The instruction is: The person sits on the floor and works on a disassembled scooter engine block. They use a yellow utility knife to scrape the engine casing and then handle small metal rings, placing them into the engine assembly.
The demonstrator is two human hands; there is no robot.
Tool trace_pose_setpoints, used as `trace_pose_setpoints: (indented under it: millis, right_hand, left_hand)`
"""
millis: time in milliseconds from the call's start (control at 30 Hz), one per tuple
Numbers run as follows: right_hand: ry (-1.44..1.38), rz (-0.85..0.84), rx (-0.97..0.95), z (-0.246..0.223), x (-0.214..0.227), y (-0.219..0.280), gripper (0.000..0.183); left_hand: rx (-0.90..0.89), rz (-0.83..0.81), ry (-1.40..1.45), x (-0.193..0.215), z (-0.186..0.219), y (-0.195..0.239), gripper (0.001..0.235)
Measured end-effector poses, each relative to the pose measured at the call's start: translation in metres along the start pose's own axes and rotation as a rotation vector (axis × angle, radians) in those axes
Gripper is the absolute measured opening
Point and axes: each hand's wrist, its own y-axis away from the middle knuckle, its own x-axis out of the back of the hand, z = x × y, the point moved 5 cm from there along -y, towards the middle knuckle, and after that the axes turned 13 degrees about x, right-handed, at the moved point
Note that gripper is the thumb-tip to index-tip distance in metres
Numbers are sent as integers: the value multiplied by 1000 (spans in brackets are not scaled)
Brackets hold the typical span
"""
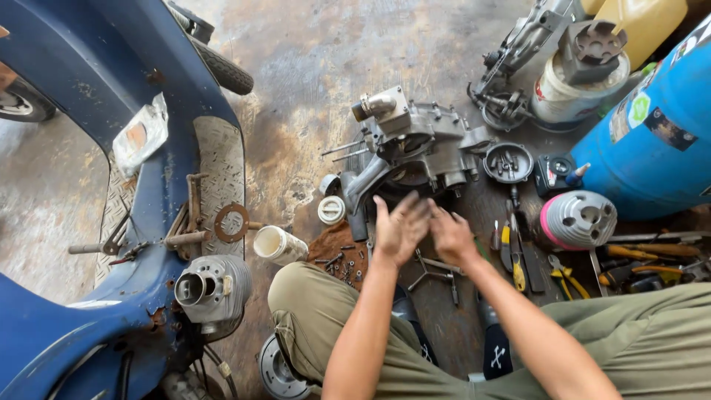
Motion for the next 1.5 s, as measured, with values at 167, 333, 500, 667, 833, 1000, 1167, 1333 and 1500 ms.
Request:
trace_pose_setpoints:
  millis: [167,333,500,667,833,1000,1167,1333,1500]
  right_hand:
    - [-428,-102,-797,29,-4,36,50]
    - [-497,-70,-670,10,1,3,48]
    - [-515,167,-338,-25,51,-54,42]
    - [-289,349,-212,9,71,-56,19]
    - [-435,586,-672,79,75,-16,32]
    - [-423,677,-820,102,68,4,31]
    - [-465,659,-865,101,59,1,31]
    - [-469,631,-904,97,59,3,31]
    - [-480,656,-934,98,59,8,31]
  left_hand:
    - [-188,280,20,73,27,-40,64]
    - [-60,490,13,86,-1,-53,61]
    - [6,376,-70,42,-3,-38,74]
    - [-179,307,-105,6,64,-9,50]
    - [-401,513,-274,47,152,6,35]
    - [-350,848,-214,128,160,-13,23]
    - [-254,1181,-825,201,127,-68,46]
    - [-129,1211,-1163,188,117,-76,50]
    - [-116,1097,-1253,122,113,-53,53]
